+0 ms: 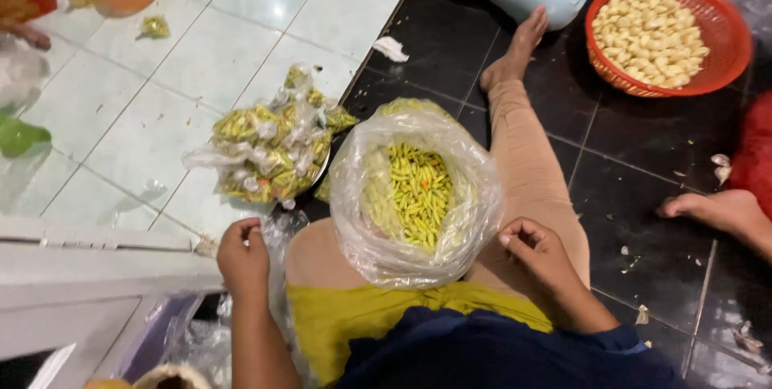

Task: Manually portioning green chilies from a large bulk bag into smaller individual plastic bags and tying them shut.

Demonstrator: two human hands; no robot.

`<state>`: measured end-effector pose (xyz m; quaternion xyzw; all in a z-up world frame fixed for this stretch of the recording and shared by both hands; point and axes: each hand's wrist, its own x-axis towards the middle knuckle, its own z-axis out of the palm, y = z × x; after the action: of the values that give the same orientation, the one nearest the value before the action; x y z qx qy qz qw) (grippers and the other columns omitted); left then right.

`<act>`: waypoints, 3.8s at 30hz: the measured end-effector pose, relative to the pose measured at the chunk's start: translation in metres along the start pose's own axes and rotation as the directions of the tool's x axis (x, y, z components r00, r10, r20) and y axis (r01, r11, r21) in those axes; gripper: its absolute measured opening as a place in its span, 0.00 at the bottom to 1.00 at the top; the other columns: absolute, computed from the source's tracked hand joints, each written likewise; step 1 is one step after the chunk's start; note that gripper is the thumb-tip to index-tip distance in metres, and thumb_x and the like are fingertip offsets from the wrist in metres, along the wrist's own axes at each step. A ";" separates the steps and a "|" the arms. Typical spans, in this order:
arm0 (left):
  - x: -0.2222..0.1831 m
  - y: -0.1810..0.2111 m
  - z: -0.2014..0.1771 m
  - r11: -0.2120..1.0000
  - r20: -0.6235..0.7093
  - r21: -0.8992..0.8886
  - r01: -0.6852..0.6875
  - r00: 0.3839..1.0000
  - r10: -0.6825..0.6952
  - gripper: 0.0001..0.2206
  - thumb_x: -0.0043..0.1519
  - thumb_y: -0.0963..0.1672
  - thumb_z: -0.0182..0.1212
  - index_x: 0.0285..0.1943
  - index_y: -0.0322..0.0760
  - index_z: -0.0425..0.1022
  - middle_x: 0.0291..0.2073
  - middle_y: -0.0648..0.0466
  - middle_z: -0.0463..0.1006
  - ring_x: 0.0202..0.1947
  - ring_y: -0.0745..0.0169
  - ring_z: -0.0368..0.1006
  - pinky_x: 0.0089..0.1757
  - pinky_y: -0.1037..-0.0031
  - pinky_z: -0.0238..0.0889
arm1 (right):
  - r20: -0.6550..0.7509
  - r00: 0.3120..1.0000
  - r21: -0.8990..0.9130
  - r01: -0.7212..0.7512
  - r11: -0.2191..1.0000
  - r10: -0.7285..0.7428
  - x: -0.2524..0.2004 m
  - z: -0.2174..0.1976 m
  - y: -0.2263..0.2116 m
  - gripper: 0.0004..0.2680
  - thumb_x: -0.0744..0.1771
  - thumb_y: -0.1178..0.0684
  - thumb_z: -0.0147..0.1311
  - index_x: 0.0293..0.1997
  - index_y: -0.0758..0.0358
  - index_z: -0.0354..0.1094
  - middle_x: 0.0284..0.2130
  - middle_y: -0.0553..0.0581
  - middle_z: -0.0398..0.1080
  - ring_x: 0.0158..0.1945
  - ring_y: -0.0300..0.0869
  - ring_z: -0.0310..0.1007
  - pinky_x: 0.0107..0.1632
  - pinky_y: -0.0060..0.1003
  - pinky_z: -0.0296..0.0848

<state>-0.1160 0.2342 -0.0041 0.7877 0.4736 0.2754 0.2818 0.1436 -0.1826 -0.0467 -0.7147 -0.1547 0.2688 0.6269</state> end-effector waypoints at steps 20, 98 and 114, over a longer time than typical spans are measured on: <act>-0.013 -0.003 -0.062 0.962 -0.010 0.210 0.173 0.984 -0.175 0.12 0.72 0.45 0.50 0.53 0.39 0.80 0.40 0.35 0.80 0.47 0.27 0.75 0.47 0.45 0.68 | 0.036 0.999 -0.024 0.038 0.999 -0.037 -0.013 -0.003 -0.007 0.02 0.65 0.61 0.60 0.36 0.69 0.75 0.20 0.56 0.66 0.26 0.42 0.70 0.29 0.36 0.74; -0.056 0.059 0.030 0.546 0.387 -0.725 0.419 0.904 -0.180 0.04 0.58 0.38 0.57 0.32 0.39 0.75 0.16 0.58 0.68 0.17 0.70 0.60 0.24 0.77 0.53 | -0.590 0.800 0.363 0.380 0.851 -0.106 0.342 0.029 -0.115 0.34 0.66 0.27 0.30 0.79 0.56 0.31 0.78 0.51 0.29 0.81 0.44 0.25 0.77 0.46 0.36; -0.038 -0.105 0.030 0.571 0.287 0.762 0.305 0.632 -0.720 0.19 0.55 0.52 0.67 0.54 0.48 0.83 0.53 0.55 0.82 0.55 0.51 0.73 0.53 0.54 0.59 | -0.668 0.731 0.343 0.468 0.814 -0.140 0.391 0.014 -0.072 0.42 0.62 0.19 0.22 0.77 0.60 0.12 0.77 0.56 0.13 0.80 0.49 0.18 0.77 0.53 0.29</act>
<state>-0.1718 0.2350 -0.1052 0.6919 0.6480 -0.2569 0.1883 0.4595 0.0591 -0.0515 -0.5423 0.0119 -0.0587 0.8381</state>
